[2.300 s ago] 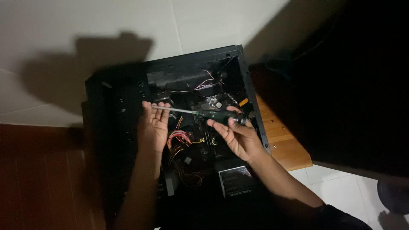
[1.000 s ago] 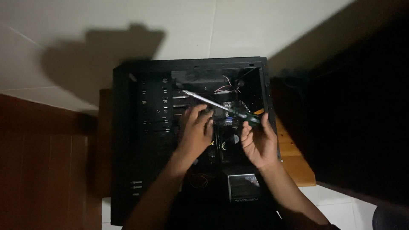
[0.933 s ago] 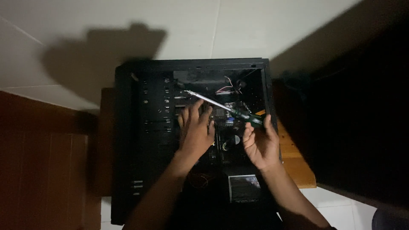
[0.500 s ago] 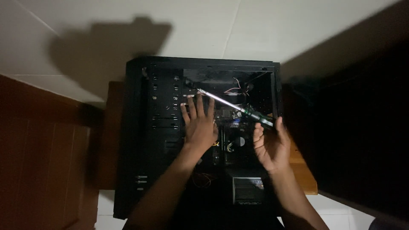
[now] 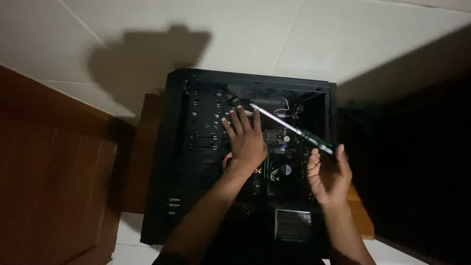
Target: Connecting and organizing SATA and power cables inside a desktop computer case after using a screwdriver to access components.
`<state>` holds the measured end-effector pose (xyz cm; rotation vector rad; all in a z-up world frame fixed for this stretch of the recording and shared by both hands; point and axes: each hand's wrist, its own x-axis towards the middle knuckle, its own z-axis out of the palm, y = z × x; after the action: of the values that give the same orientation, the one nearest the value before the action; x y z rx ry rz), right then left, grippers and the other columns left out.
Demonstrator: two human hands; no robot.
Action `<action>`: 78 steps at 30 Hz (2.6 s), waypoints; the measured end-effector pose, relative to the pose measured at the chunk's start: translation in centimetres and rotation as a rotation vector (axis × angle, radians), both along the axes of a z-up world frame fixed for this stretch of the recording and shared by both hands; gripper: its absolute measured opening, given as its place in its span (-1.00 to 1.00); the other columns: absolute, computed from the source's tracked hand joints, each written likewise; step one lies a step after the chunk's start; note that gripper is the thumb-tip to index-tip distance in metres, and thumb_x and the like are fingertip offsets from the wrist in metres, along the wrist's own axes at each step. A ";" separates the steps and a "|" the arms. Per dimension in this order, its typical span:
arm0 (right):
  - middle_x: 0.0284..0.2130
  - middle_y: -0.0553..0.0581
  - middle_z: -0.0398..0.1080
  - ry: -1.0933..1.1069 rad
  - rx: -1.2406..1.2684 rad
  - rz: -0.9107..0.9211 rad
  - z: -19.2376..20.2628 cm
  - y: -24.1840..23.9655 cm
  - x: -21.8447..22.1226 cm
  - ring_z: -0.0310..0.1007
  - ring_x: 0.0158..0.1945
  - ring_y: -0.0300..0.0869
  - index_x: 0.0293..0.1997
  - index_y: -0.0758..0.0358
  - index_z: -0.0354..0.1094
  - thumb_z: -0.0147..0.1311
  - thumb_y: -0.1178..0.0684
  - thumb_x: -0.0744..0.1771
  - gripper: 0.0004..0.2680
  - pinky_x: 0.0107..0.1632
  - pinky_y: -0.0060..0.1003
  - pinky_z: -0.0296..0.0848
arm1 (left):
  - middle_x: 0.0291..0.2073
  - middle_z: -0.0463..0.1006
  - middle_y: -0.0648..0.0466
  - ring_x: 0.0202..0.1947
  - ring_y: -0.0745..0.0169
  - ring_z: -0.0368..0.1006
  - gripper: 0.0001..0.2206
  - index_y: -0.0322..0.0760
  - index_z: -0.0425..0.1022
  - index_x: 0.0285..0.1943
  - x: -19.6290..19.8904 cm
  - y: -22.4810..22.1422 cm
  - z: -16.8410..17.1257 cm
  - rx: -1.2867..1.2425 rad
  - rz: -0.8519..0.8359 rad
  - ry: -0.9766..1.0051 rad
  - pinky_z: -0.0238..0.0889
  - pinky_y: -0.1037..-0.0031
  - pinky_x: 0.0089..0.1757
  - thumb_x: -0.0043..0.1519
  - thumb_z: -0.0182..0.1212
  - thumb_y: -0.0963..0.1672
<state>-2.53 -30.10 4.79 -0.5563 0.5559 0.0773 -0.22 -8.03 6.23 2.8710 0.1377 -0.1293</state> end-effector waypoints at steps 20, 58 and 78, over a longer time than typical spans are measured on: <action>-0.34 0.22 0.51 -0.060 0.103 -0.206 6.2 -1.3 -0.9 0.66 -0.23 -0.02 -0.26 0.32 0.40 0.32 -0.01 0.31 -0.79 -0.08 -0.31 0.73 | 0.09 0.41 -0.40 0.19 -0.81 0.26 -0.59 -0.32 0.49 0.06 1.9 -0.7 -6.7 0.331 0.004 -0.435 -0.10 -0.46 0.23 0.02 0.34 -0.12; -0.20 0.11 0.59 -0.181 -0.155 0.155 4.4 4.3 5.0 0.65 -0.12 0.00 -0.08 0.02 0.52 0.19 -0.06 0.36 -0.88 0.09 -0.20 0.67 | 0.19 0.35 -0.52 0.22 -0.83 0.22 -0.72 -0.41 0.43 0.18 2.5 0.3 -3.8 0.271 0.232 -0.587 -0.03 -0.46 0.21 0.34 -0.09 -0.23; -0.24 0.22 0.58 -0.225 -0.118 0.186 -0.5 3.8 5.6 0.64 -0.17 0.18 -0.10 0.09 0.53 0.20 0.02 0.35 -0.91 0.00 0.02 0.67 | 0.05 0.56 -0.34 0.12 -0.43 0.48 -0.68 -0.52 0.56 0.06 4.4 -0.9 -8.2 0.398 0.211 -0.515 -0.07 -0.25 0.31 0.23 -0.01 -0.20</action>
<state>3.10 -26.28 4.33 -0.7210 0.2901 0.1565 4.16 -8.91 -1.97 3.1330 0.3974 0.7498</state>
